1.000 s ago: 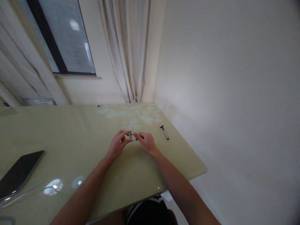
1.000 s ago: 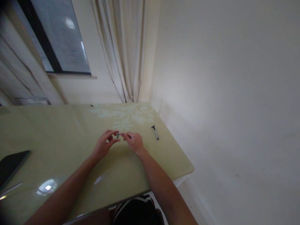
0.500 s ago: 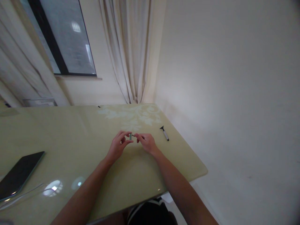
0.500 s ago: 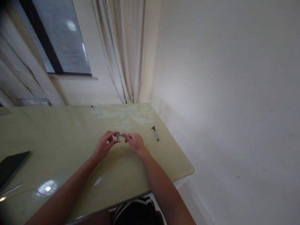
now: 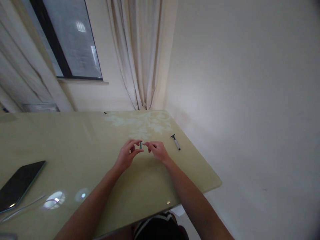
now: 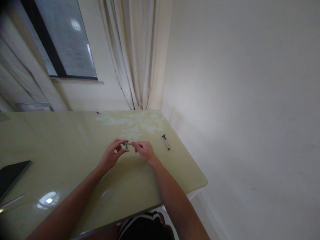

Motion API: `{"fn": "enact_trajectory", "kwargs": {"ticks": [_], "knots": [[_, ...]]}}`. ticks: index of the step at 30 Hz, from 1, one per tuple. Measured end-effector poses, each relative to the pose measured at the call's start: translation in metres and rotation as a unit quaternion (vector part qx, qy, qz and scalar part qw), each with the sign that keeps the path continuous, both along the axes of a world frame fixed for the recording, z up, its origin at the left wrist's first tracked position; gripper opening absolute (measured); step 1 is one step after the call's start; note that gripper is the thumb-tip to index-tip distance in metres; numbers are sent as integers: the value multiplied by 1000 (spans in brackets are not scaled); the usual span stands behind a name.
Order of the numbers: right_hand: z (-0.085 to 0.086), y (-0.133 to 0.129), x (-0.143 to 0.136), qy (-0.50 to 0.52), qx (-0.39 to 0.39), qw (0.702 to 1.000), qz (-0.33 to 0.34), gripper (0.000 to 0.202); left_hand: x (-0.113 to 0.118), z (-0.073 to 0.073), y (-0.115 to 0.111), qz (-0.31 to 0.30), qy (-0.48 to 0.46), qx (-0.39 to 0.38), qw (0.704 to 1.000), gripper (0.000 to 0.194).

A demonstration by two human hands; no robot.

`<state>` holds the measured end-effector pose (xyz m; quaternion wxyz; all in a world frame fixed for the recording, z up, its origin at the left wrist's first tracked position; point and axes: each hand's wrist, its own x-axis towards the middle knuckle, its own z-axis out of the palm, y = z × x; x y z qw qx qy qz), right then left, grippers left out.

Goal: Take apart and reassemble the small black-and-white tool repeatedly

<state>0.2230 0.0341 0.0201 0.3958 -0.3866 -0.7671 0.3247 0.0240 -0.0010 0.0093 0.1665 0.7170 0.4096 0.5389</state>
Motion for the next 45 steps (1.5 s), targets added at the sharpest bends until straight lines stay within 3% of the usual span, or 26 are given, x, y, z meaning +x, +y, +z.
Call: {"fn": "enact_trajectory", "kwargs": {"ticks": [3,7,13,35,42,45], "knots": [[1,-1,-1,-7,-21,999,37,71,1,1,0,2,-6,0,1000,30],[1,-1,-1,7,-16,1000,-16,70,1,0,0,0,-9,-9,1000,29],[2,-2,1,-6,-51,996,77,67,2,1,-1,-3,-14,-9,1000,28],[3,-2,3,-5,47,999,-19,69,11,0,-5,-5,-25,-4,1000,29],[1,-3,3,-56,102,988,-105,71,6,-4,1,-4,-38,-30,999,30],[0,-2,4,-51,69,996,-39,72,3,-4,2,4,-35,-40,999,30]]}}
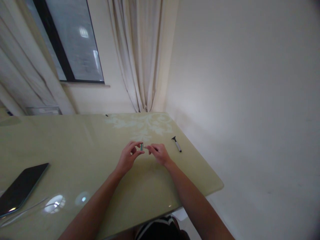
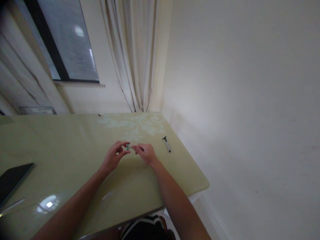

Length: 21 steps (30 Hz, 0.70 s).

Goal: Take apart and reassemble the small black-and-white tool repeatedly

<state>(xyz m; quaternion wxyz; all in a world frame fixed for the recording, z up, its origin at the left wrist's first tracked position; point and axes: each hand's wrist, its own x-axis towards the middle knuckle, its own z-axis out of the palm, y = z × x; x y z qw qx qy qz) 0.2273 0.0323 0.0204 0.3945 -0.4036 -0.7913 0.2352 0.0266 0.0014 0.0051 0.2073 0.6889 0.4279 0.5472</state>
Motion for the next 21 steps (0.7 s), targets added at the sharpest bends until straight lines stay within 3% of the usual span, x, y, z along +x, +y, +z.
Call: {"fn": "enact_trajectory", "kwargs": {"ticks": [2,6,11,15,19,21], "knots": [[1,2,1,-21,-30,998,43,72,-1,1,0,2,0,6,1000,30],[4,3,4,-7,-23,999,-33,70,2,2,-1,-6,3,15,1000,29],[4,3,6,-29,-44,996,74,68,5,3,-3,-14,9,12,1000,29],[4,2,5,-38,-3,999,-36,66,6,4,-4,-15,5,10,1000,30],[3,-1,2,-49,-11,998,25,65,7,3,-4,-13,-2,11,1000,29],[4,-2,0,-43,-25,999,16,63,6,2,-3,-10,-4,8,1000,29]]}}
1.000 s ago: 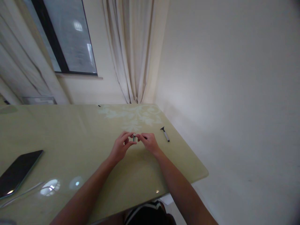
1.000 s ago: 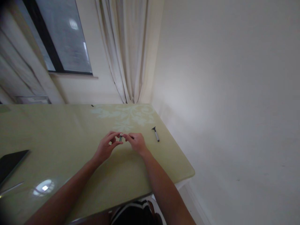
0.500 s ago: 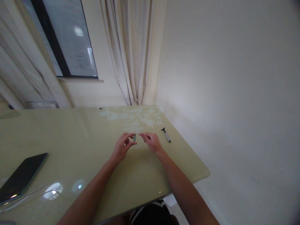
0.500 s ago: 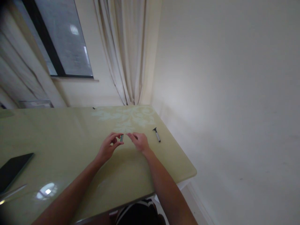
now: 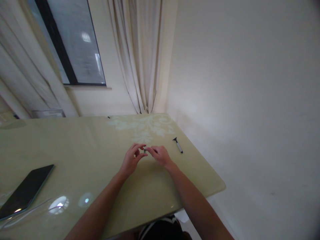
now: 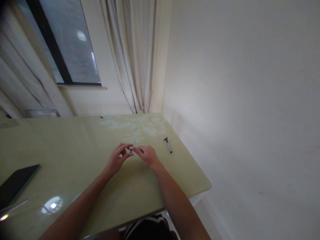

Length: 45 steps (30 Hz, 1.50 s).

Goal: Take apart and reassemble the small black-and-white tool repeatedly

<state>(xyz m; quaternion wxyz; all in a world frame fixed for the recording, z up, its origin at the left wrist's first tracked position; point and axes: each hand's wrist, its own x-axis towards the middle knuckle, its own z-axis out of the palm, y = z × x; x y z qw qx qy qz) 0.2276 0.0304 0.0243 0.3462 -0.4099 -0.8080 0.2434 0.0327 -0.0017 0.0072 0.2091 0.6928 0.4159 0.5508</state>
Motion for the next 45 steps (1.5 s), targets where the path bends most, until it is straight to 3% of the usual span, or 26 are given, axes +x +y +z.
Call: {"fn": "enact_trajectory", "kwargs": {"ticks": [3,7,12,15,19,23,25,29,32,45], "knots": [[5,2,4,60,3,995,-80,62,-1,-1,1,3,-2,-6,1000,28],[23,13,27,177,38,974,-138,65,0,-5,0,-3,4,-25,1000,29],[43,39,77,160,41,969,-185,63,5,-14,-3,3,27,-76,997,35],[36,51,107,138,7,973,-187,66,9,-15,-4,24,53,-91,994,38],[14,56,135,115,-15,949,-293,65,23,-11,4,7,101,-75,992,36],[2,58,146,18,-35,933,-357,54,52,-7,31,-53,155,-88,983,34],[0,60,148,-15,-62,928,-368,47,72,-8,49,-53,182,-118,975,36],[-4,61,149,-84,-102,920,-369,39,110,-10,78,26,209,-185,960,37],[-6,59,150,-148,-92,910,-376,37,126,-13,85,72,214,-204,953,37],[-12,52,145,-252,-64,875,-408,33,123,-13,72,84,281,-194,936,39]]}}
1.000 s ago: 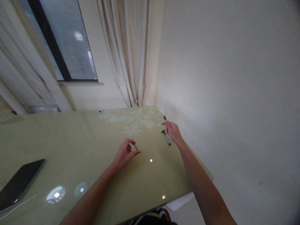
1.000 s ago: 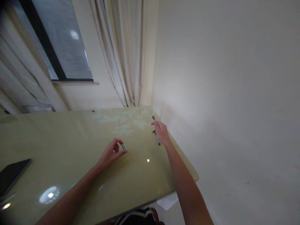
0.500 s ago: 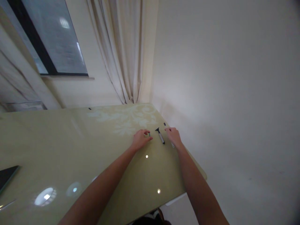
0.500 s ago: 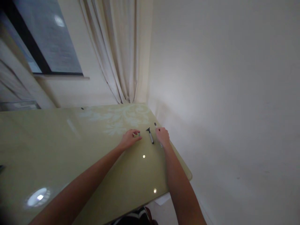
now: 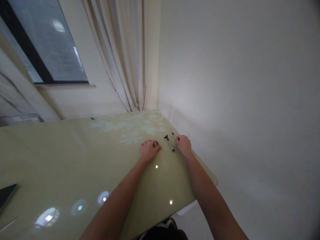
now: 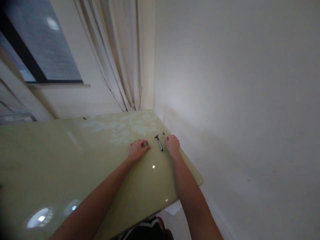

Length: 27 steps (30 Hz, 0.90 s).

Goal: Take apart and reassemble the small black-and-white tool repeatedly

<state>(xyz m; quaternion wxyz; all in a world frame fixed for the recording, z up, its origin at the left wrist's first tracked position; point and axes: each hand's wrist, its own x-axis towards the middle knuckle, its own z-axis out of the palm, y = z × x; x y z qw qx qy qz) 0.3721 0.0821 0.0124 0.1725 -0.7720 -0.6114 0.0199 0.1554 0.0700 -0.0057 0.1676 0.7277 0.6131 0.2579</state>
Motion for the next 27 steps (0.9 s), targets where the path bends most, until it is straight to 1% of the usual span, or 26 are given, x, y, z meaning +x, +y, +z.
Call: {"fn": "enact_trajectory", "kwargs": {"ticks": [3,7,9,15,19,21,24,26,27], "knots": [[0,-1,-2,-9,-10,1000,-10,33,1,0,0,8,5,2,1000,40],[1,-2,-4,-23,-21,999,-26,32,1,-1,1,3,10,4,1000,32],[1,-2,-4,-26,-25,999,-29,32,1,-2,2,-3,11,5,1000,31],[-2,0,-3,-23,-20,999,-35,30,1,-5,4,-2,-1,7,1000,37],[0,-2,-3,-6,-12,999,-39,28,1,-7,5,0,-24,14,1000,34],[1,-3,-2,2,11,999,-49,28,0,-8,6,3,-45,21,999,34],[2,-3,-2,28,92,994,-53,28,-2,-9,8,2,-93,31,995,29],[2,-3,-5,51,153,986,-33,28,-3,-10,10,3,-134,35,990,21],[2,-3,-8,60,175,983,-17,27,-4,-10,11,6,-154,36,987,20]]}}
